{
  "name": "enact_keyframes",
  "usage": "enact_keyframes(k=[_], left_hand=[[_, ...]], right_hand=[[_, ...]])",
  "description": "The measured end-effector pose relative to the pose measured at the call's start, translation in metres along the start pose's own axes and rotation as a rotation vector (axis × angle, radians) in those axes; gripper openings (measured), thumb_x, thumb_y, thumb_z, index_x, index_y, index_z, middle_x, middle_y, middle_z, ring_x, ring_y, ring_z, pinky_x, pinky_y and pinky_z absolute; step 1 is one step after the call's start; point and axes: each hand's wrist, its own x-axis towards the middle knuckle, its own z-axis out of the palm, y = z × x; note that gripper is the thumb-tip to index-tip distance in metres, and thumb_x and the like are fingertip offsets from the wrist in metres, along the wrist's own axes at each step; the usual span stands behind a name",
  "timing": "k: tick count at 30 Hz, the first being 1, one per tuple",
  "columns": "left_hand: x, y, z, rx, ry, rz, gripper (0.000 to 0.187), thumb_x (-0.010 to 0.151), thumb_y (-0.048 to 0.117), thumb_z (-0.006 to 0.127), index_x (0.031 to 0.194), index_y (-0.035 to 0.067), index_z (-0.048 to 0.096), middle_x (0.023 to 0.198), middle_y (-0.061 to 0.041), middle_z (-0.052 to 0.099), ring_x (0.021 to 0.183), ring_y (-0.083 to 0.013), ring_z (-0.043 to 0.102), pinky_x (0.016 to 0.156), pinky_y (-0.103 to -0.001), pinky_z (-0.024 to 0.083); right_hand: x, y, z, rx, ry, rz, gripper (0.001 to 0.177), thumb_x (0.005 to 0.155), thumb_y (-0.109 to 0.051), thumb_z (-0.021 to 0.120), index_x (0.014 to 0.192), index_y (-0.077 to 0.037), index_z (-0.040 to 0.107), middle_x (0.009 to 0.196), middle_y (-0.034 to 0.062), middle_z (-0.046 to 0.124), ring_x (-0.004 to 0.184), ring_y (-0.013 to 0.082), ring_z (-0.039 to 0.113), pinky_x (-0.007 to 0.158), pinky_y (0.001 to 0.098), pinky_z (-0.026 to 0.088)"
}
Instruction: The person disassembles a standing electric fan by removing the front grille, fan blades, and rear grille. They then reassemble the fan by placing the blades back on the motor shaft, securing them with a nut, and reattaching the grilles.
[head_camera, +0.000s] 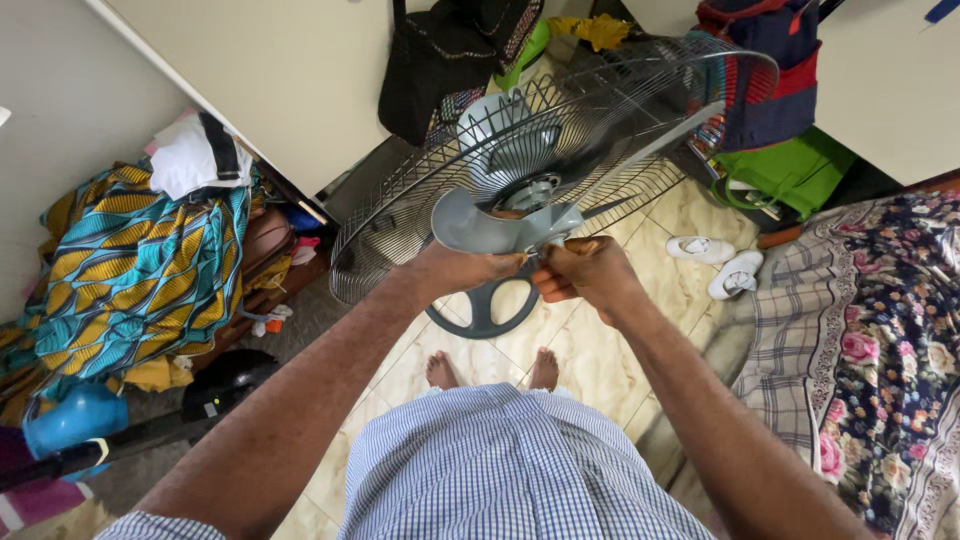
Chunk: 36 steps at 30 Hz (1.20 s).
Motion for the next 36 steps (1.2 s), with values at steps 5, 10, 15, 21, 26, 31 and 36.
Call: enact_keyframes(k=[5, 10, 15, 21, 26, 31, 36], left_hand=[[0.004, 0.003, -0.002, -0.001, -0.014, 0.077, 0.029, 0.089, 0.021, 0.073, 0.113, 0.006, 0.068, 0.089, -0.005, 0.072, 0.078, -0.0133, 0.065, 0.073, -0.032, 0.055], [0.004, 0.006, -0.001, -0.155, -0.002, -0.034, 0.048, 0.081, 0.019, 0.074, 0.126, 0.007, 0.062, 0.100, -0.003, 0.073, 0.091, -0.0118, 0.068, 0.083, -0.032, 0.056], [0.004, 0.009, 0.001, -0.194, 0.002, -0.079, 0.053, 0.079, 0.020, 0.076, 0.128, 0.008, 0.061, 0.106, -0.004, 0.073, 0.095, -0.0126, 0.068, 0.087, -0.033, 0.055], [0.004, 0.010, -0.003, -0.045, 0.011, -0.037, 0.035, 0.083, 0.026, 0.076, 0.113, 0.008, 0.070, 0.092, -0.004, 0.075, 0.082, -0.0144, 0.069, 0.078, -0.032, 0.057], [0.002, 0.006, -0.002, 0.027, 0.013, -0.105, 0.034, 0.085, 0.029, 0.075, 0.114, 0.012, 0.070, 0.090, -0.004, 0.075, 0.079, -0.0148, 0.070, 0.075, -0.032, 0.057], [0.003, -0.002, 0.004, 0.008, 0.019, -0.048, 0.040, 0.085, 0.030, 0.075, 0.120, 0.012, 0.068, 0.093, -0.004, 0.076, 0.081, -0.0156, 0.071, 0.077, -0.032, 0.057], [0.006, -0.009, 0.002, 0.001, 0.015, -0.006, 0.045, 0.085, 0.029, 0.076, 0.125, 0.011, 0.067, 0.099, -0.006, 0.076, 0.087, -0.0165, 0.071, 0.080, -0.033, 0.057]], right_hand=[[-0.005, -0.001, 0.003, -0.034, 0.030, -0.041, 0.037, 0.097, -0.025, 0.065, 0.091, 0.011, 0.072, 0.081, 0.0174, 0.075, 0.065, 0.0233, 0.071, 0.065, 0.0374, 0.062], [-0.007, 0.001, -0.010, 0.344, -0.261, 0.120, 0.040, 0.100, -0.034, 0.051, 0.105, 0.000, 0.070, 0.087, 0.0130, 0.076, 0.072, 0.0230, 0.073, 0.070, 0.0387, 0.063], [0.003, 0.011, -0.017, 0.393, -0.358, 0.097, 0.044, 0.104, -0.036, 0.045, 0.108, 0.001, 0.069, 0.088, 0.0138, 0.076, 0.072, 0.0224, 0.073, 0.071, 0.0378, 0.063], [0.009, 0.019, -0.013, 0.293, -0.256, 0.015, 0.040, 0.103, -0.033, 0.057, 0.102, 0.005, 0.070, 0.082, 0.0133, 0.072, 0.066, 0.0200, 0.069, 0.065, 0.0373, 0.062], [0.005, 0.015, -0.003, 0.198, -0.142, -0.002, 0.039, 0.098, -0.030, 0.059, 0.096, 0.006, 0.072, 0.079, 0.0165, 0.073, 0.062, 0.0229, 0.070, 0.061, 0.0389, 0.063], [-0.001, 0.010, 0.004, 0.163, -0.075, -0.029, 0.037, 0.101, -0.025, 0.057, 0.095, 0.008, 0.072, 0.079, 0.0174, 0.074, 0.059, 0.0227, 0.069, 0.059, 0.0388, 0.061], [-0.004, 0.008, 0.007, 0.078, -0.003, -0.035, 0.036, 0.103, -0.023, 0.055, 0.095, 0.008, 0.071, 0.082, 0.0165, 0.075, 0.063, 0.0220, 0.071, 0.063, 0.0370, 0.063]])
